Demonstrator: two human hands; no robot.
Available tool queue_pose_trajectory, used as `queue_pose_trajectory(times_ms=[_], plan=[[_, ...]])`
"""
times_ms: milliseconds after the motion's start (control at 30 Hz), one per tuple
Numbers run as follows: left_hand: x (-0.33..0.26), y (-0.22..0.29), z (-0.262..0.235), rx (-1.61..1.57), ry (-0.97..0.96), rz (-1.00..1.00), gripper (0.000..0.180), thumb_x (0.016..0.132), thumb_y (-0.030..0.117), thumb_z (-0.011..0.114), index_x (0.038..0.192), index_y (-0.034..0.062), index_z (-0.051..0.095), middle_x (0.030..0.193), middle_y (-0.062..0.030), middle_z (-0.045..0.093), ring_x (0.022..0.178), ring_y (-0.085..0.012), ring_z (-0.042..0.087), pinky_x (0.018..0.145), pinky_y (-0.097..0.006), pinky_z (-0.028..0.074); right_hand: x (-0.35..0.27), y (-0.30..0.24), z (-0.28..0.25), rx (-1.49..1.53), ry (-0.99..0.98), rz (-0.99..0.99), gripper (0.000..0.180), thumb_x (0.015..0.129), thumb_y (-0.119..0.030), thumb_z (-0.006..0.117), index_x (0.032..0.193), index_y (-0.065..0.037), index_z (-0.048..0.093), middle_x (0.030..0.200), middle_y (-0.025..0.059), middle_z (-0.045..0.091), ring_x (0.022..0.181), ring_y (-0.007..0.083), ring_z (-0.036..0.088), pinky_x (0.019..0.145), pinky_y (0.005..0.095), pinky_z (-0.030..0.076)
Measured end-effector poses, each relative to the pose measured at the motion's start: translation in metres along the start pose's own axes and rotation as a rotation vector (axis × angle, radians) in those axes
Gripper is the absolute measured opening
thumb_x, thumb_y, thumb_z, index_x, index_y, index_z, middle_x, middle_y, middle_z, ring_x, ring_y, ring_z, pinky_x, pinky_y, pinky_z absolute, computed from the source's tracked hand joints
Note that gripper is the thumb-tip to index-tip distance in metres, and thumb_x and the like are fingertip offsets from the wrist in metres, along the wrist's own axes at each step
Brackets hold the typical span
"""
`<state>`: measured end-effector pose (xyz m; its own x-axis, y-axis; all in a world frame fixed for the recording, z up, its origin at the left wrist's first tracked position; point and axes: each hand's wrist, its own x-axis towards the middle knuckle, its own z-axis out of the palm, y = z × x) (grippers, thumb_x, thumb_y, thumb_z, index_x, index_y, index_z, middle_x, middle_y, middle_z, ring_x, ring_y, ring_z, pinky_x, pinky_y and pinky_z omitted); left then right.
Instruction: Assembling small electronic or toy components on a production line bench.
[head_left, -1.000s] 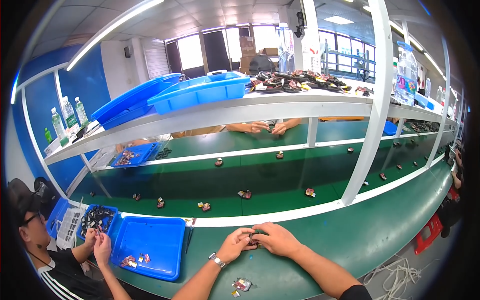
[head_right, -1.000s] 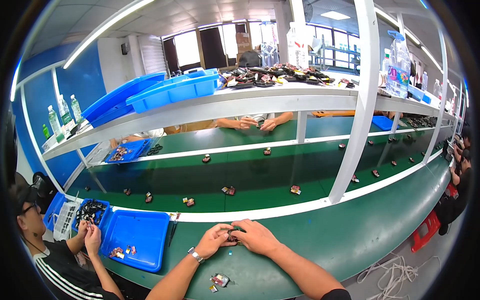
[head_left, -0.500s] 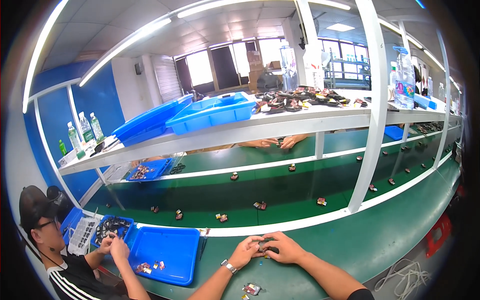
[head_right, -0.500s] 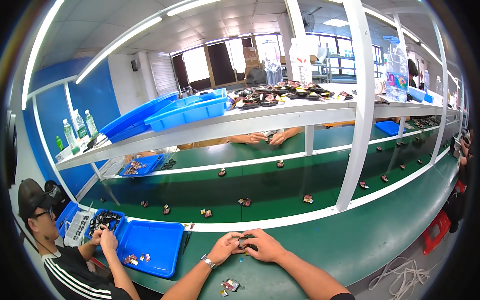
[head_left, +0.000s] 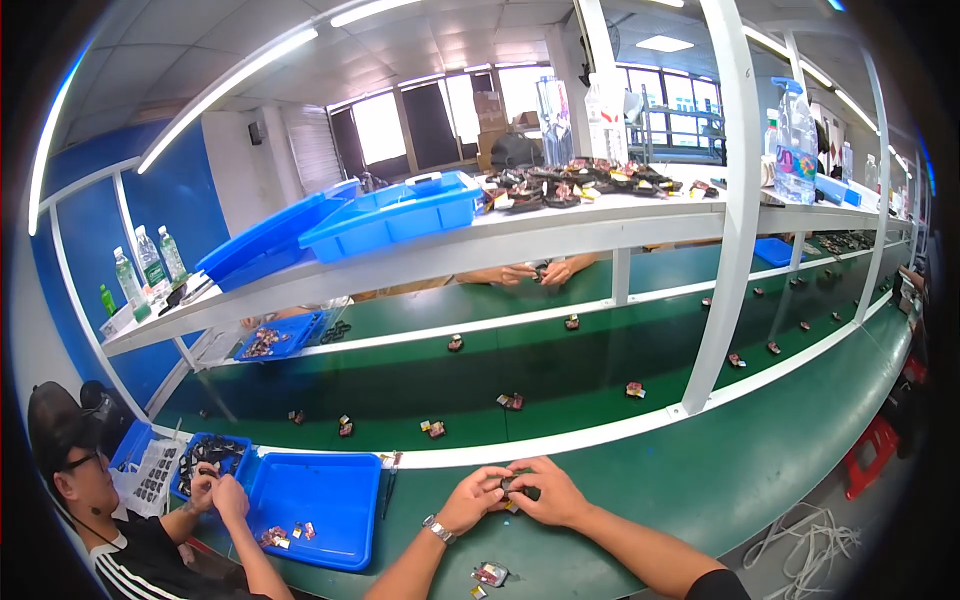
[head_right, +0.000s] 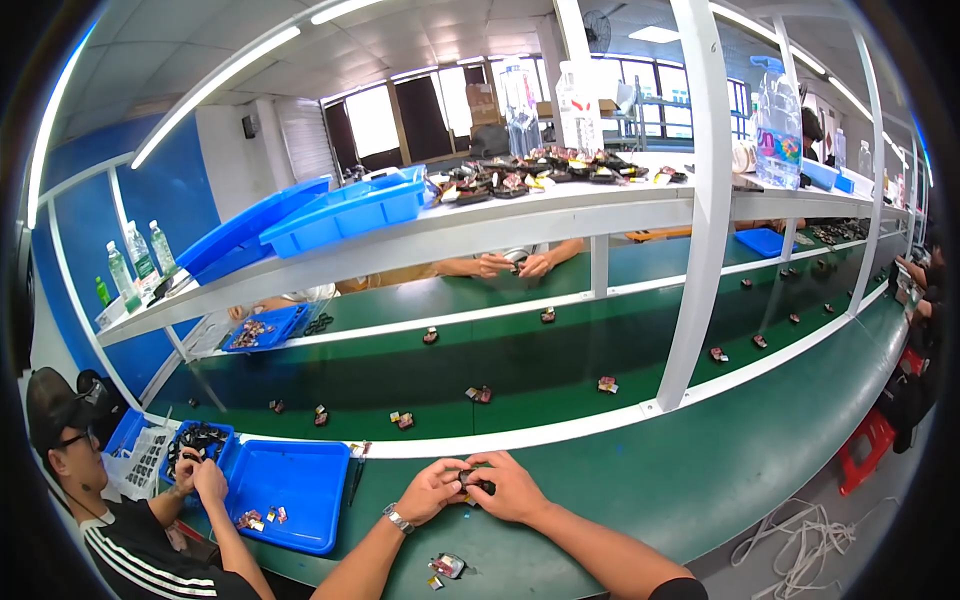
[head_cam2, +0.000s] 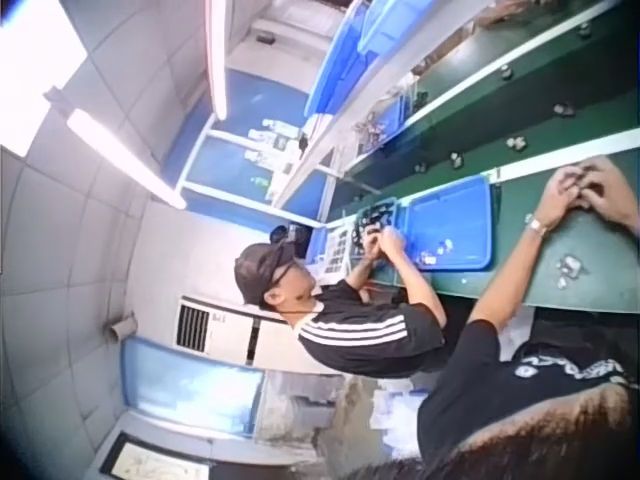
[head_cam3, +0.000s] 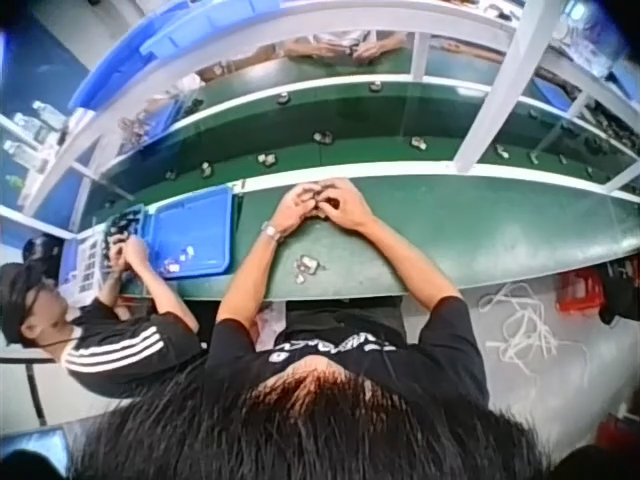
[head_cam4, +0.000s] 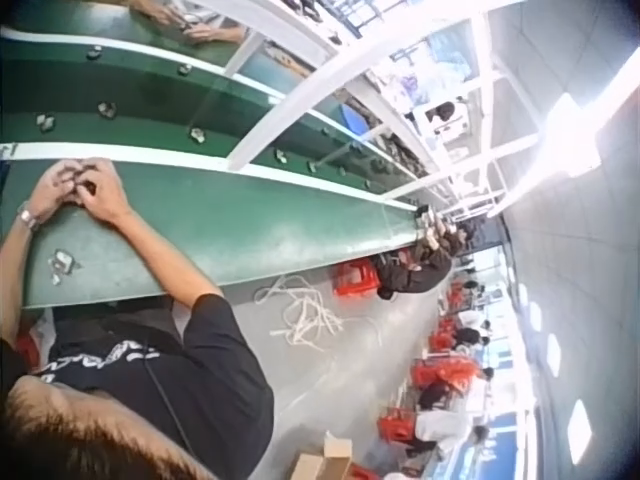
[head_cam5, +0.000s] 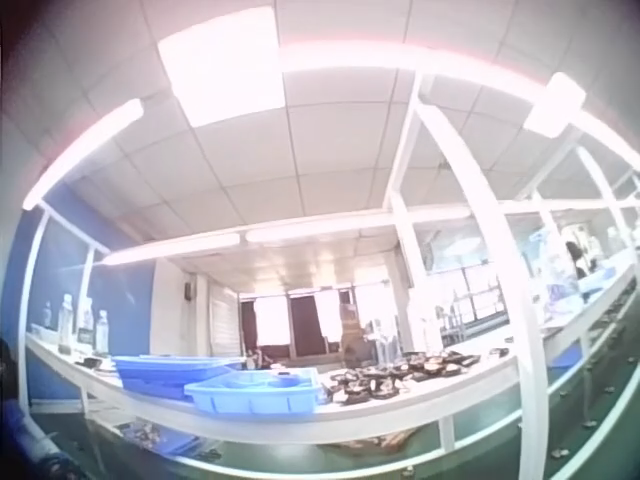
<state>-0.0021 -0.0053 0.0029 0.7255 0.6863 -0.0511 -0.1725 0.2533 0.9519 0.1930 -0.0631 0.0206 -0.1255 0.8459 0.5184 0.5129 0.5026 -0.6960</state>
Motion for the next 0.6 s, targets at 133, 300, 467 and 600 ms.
queue_pose_trajectory(times_ms=[133,300,467,600], plan=[[0.0032,-0.0033,0.0008,-0.064,-0.009,-0.008,0.031,0.095,0.005,0.052,0.126,0.0059,0.046,0.118,-0.0095,0.060,0.106,-0.0162,0.060,0.089,-0.031,0.052,0.0038,0.0029,-0.0081,0.029,-0.093,-0.083,0.012,0.079,-0.012,0.067,0.089,-0.006,0.068,0.118,0.0083,0.058,0.112,0.0270,0.053,0.089,0.0367,0.048],[0.0032,-0.0019,0.0001,-0.098,0.021,-0.015,0.028,0.095,0.005,0.052,0.122,0.0074,0.049,0.116,-0.0081,0.061,0.103,-0.0157,0.062,0.087,-0.031,0.053,0.0046,0.0002,-0.0062,0.001,-0.093,-0.087,0.010,0.080,-0.011,0.066,0.089,-0.007,0.067,0.119,0.0077,0.057,0.112,0.0269,0.052,0.088,0.0370,0.048],[0.0026,-0.0018,0.0052,-0.063,0.096,-0.007,0.026,0.095,0.005,0.052,0.120,0.0070,0.050,0.116,-0.0087,0.062,0.103,-0.0153,0.062,0.086,-0.030,0.053,0.0046,0.0028,-0.0067,0.017,-0.119,-0.106,0.016,0.080,-0.012,0.068,0.095,-0.009,0.070,0.119,0.0096,0.057,0.112,0.0276,0.052,0.090,0.0371,0.048],[0.0015,-0.0037,0.0065,-0.055,0.083,0.000,0.026,0.098,0.005,0.046,0.124,0.0066,0.047,0.124,-0.0118,0.058,0.107,-0.0164,0.060,0.089,-0.030,0.052,0.0015,0.0031,-0.0073,0.005,-0.118,-0.076,0.016,0.080,-0.013,0.069,0.095,-0.009,0.070,0.120,0.0092,0.057,0.112,0.0270,0.052,0.089,0.0366,0.049]])
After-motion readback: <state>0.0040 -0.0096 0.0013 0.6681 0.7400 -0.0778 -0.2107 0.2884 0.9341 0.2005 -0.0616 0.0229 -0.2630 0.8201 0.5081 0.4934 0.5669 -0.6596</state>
